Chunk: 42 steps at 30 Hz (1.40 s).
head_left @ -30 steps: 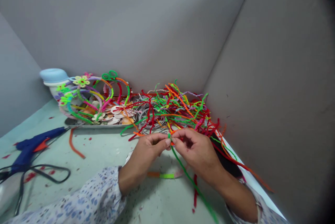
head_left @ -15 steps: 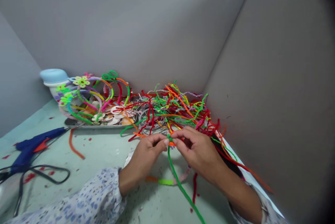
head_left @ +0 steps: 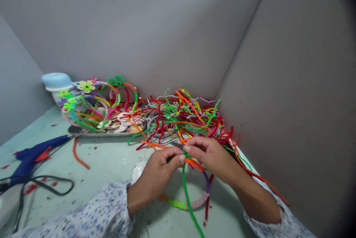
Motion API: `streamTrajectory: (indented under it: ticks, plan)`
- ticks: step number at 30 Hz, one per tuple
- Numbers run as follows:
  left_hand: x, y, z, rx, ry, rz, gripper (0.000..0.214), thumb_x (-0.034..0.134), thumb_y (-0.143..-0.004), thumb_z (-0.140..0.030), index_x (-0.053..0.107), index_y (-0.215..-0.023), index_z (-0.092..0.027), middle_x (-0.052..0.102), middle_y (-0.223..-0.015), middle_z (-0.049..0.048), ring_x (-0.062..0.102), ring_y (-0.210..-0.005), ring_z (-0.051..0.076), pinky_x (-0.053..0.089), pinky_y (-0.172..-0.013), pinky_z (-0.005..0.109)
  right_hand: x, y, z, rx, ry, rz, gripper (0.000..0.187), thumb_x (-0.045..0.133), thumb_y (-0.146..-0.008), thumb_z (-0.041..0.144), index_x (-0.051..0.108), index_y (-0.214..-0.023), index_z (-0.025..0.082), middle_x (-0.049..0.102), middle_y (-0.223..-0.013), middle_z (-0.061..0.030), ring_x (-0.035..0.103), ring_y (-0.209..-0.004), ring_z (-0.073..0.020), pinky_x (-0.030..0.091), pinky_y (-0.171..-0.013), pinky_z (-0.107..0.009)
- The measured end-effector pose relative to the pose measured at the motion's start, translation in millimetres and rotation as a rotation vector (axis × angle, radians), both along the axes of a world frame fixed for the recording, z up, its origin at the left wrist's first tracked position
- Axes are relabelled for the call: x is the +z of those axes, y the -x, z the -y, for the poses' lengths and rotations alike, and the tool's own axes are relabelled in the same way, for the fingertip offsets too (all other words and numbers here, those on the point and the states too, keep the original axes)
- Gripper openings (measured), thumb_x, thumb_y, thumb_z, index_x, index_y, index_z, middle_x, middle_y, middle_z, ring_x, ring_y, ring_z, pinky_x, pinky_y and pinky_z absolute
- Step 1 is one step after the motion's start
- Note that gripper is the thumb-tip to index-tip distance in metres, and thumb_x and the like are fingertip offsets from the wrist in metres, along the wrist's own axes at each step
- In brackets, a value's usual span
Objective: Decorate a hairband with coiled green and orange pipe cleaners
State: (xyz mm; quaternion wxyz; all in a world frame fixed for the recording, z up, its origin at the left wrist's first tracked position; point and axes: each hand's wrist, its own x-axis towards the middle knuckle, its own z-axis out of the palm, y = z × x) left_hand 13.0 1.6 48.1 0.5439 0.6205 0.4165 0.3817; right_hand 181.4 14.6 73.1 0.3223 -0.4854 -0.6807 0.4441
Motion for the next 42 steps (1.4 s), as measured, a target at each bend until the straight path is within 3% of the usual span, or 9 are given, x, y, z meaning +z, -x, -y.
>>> streamTrajectory:
  ticks: [4, 9, 14, 18, 27, 31, 42]
  plan:
    - [3.0, 2, 1, -0.121, 0.011, 0.006, 0.02, 0.051, -0.083, -0.03, 0.064, -0.077, -0.016, 0.058, -0.07, -0.0015, 0.049, -0.068, 0.013, 0.037, -0.064, 0.023, 1.5, -5, -1, 0.032, 0.111, -0.033, 0.019, 0.054, -0.082, 0.032, 0.059, -0.071, 0.017, 0.043, -0.054, 0.007, 0.034, -0.046, -0.006, 0.027, -0.045, -0.019]
    - [7.3, 4, 0, -0.216, -0.026, 0.007, 0.019, 0.05, -0.083, -0.027, 0.065, -0.09, -0.017, 0.062, -0.081, 0.0013, 0.053, -0.078, 0.016, 0.039, -0.072, 0.025, 5.6, -7, 1, 0.028, 0.231, -0.084, 0.02, 0.054, -0.081, 0.036, 0.055, -0.073, 0.018, 0.042, -0.051, 0.0084, 0.034, -0.041, -0.0056, 0.028, -0.042, -0.018]
    - [6.0, 2, 0, -0.098, 0.009, -0.044, 0.015, 0.054, -0.08, -0.028, 0.061, -0.082, -0.016, 0.058, -0.073, -0.0001, 0.049, -0.067, 0.013, 0.037, -0.061, 0.023, 4.9, -5, 2, 0.025, 0.126, -0.035, 0.021, 0.053, -0.082, 0.035, 0.056, -0.073, 0.017, 0.045, -0.058, 0.0055, 0.038, -0.05, -0.0075, 0.03, -0.047, -0.019]
    - [6.2, 1, 3, -0.072, -0.021, -0.099, 0.013, 0.053, -0.08, -0.028, 0.059, -0.079, -0.016, 0.054, -0.069, -0.0014, 0.046, -0.063, 0.012, 0.034, -0.058, 0.022, 1.7, -4, 2, 0.036, 0.138, -0.054, 0.021, 0.052, -0.083, 0.035, 0.056, -0.073, 0.017, 0.046, -0.059, 0.0052, 0.039, -0.051, -0.0081, 0.032, -0.049, -0.02]
    - [3.3, 2, 10, -0.038, -0.266, -0.291, 0.01, 0.048, -0.084, -0.024, 0.057, -0.082, -0.019, 0.057, -0.073, -0.0004, 0.049, -0.067, 0.014, 0.034, -0.061, 0.024, -4.4, -6, -5, 0.088, 0.433, -0.229, 0.026, 0.059, -0.078, 0.04, 0.055, -0.07, 0.015, 0.048, -0.055, 0.0058, 0.037, -0.046, -0.0056, 0.028, -0.044, -0.017]
    - [6.5, 2, 14, -0.054, -0.309, -0.337, 0.01, 0.048, -0.085, -0.024, 0.056, -0.083, -0.019, 0.059, -0.075, 0.0001, 0.05, -0.068, 0.014, 0.034, -0.062, 0.024, -2.9, -5, -6, 0.087, 0.495, -0.242, 0.024, 0.062, -0.075, 0.037, 0.056, -0.069, 0.015, 0.046, -0.051, 0.0074, 0.035, -0.042, -0.0045, 0.027, -0.042, -0.016]
    - [7.8, 1, 20, 0.011, -0.293, -0.306, 0.009, 0.049, -0.084, -0.025, 0.054, -0.08, -0.019, 0.056, -0.072, -0.0003, 0.048, -0.064, 0.013, 0.033, -0.057, 0.024, -2.5, -4, -5, 0.091, 0.551, -0.252, 0.023, 0.063, -0.074, 0.038, 0.056, -0.072, 0.016, 0.052, -0.053, 0.0061, 0.043, -0.043, -0.0057, 0.033, -0.043, -0.017]
